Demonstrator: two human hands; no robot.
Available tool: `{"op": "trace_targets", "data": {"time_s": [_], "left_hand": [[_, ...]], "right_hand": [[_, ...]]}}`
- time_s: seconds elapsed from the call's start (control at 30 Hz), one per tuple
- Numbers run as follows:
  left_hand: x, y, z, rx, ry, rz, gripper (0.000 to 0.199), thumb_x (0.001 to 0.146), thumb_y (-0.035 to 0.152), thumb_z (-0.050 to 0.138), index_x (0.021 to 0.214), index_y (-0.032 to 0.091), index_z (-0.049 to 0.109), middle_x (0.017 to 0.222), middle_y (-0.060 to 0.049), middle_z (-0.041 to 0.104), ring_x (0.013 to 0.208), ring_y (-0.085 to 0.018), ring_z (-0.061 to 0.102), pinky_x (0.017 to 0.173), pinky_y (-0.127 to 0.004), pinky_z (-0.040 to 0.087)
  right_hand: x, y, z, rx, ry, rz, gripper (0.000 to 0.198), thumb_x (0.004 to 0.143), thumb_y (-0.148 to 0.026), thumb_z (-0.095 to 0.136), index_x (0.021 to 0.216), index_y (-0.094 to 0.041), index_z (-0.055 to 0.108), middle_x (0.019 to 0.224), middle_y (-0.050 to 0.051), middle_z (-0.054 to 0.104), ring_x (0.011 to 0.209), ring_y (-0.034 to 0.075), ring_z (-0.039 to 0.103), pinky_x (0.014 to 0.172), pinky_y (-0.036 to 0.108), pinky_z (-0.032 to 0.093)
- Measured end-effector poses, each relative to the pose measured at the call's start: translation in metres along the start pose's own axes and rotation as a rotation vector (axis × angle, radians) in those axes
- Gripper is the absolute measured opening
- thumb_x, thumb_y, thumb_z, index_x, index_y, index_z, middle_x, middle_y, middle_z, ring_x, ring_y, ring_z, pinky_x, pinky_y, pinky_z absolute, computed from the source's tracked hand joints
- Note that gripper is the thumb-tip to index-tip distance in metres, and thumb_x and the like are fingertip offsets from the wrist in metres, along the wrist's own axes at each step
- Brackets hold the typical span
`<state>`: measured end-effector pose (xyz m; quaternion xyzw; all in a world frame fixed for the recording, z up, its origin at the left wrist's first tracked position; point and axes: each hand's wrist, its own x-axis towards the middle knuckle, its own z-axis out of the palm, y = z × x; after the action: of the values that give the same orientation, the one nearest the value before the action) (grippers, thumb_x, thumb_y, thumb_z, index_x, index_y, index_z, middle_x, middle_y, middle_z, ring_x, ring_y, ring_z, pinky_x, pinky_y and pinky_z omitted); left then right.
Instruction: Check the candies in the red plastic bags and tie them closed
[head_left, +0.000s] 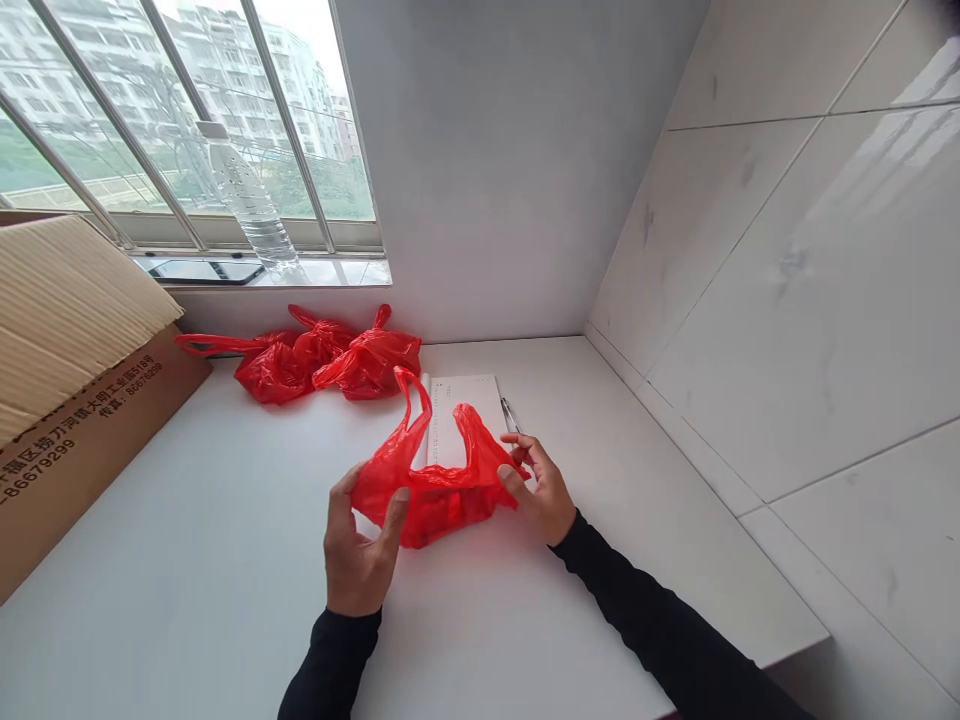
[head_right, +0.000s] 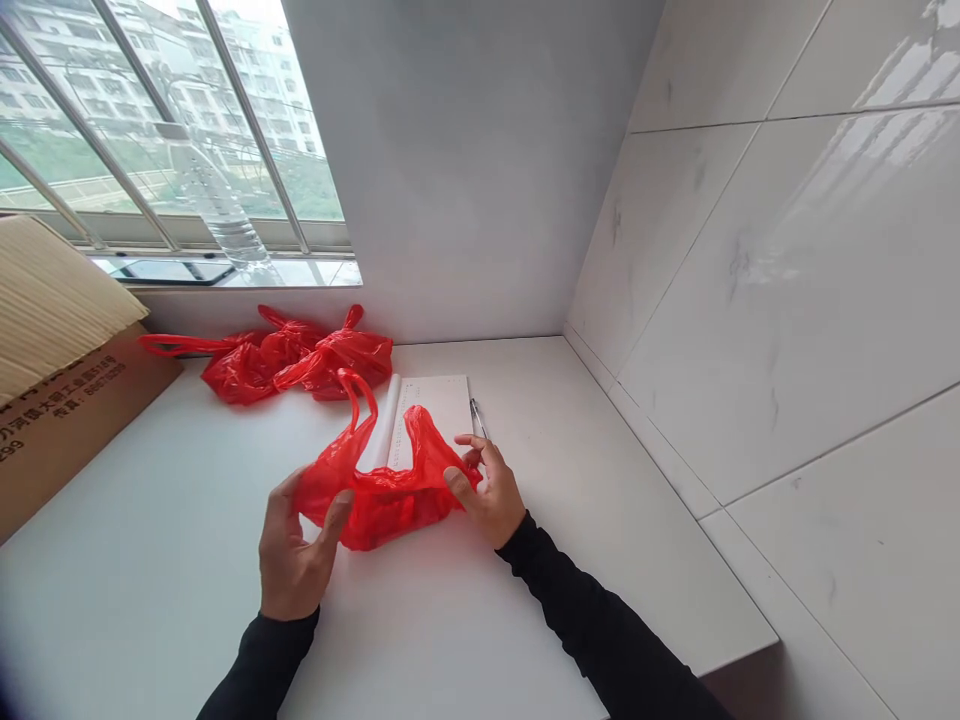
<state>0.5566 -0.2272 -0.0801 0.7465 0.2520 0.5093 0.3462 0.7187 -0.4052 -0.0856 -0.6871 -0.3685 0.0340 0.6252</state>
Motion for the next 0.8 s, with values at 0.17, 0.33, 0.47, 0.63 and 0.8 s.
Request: {"op": "trace_targets", "data": {"time_s": [0.17,0.33,0.47,0.63,0.8], "left_hand": [[-0.001,0.006,0.002,0.030,0.079,0.015,0.022,0.085,0.043,0.067,0.084,0.021,0.070,0.087,-0.004,0.065,0.085,-0.020,0.060,0.083,-0.037,0.050],[0.005,0.000,-0.011,0.082,0.351,-0.155,0.026,0.087,0.044,0.067,0.090,0.019,0.072,0.072,0.002,0.053,0.067,-0.014,0.048,0.068,-0.031,0.043],[0.002,0.004,-0.014,-0.017,0.311,-0.279,0.031,0.089,0.046,0.064,0.102,0.019,0.072,0.054,0.006,0.048,0.051,-0.011,0.043,0.052,-0.027,0.039],[-0.003,0.011,-0.008,-0.189,0.147,-0.243,0.022,0.089,0.042,0.058,0.090,0.020,0.061,0.059,0.004,0.055,0.048,-0.012,0.049,0.049,-0.027,0.044],[-0.007,0.017,0.000,-0.147,0.095,-0.179,0.036,0.073,0.043,0.077,0.097,0.021,0.060,0.095,-0.004,0.063,0.079,-0.018,0.061,0.059,-0.027,0.050]], "right_hand": [[-0.005,-0.007,0.002,0.027,-0.009,-0.023,0.021,0.094,-0.042,0.058,0.089,-0.022,0.058,0.078,0.000,0.056,0.072,0.017,0.052,0.070,0.031,0.046],[-0.001,0.006,-0.002,0.095,0.148,0.019,0.020,0.101,-0.043,0.042,0.092,-0.025,0.044,0.071,-0.003,0.047,0.061,0.015,0.044,0.056,0.028,0.040],[0.000,0.010,-0.002,0.114,0.164,0.020,0.015,0.099,-0.040,0.043,0.100,-0.025,0.044,0.082,0.000,0.054,0.068,0.017,0.052,0.061,0.030,0.047],[-0.009,-0.006,-0.003,-0.150,0.420,-0.342,0.045,0.087,-0.029,0.058,0.130,-0.028,0.043,0.121,0.011,0.052,0.112,0.028,0.053,0.097,0.050,0.046],[-0.023,-0.028,0.010,-0.411,0.214,-0.674,0.057,0.084,-0.017,0.060,0.136,-0.037,0.045,0.114,0.007,0.060,0.106,0.029,0.054,0.094,0.050,0.045]]}}
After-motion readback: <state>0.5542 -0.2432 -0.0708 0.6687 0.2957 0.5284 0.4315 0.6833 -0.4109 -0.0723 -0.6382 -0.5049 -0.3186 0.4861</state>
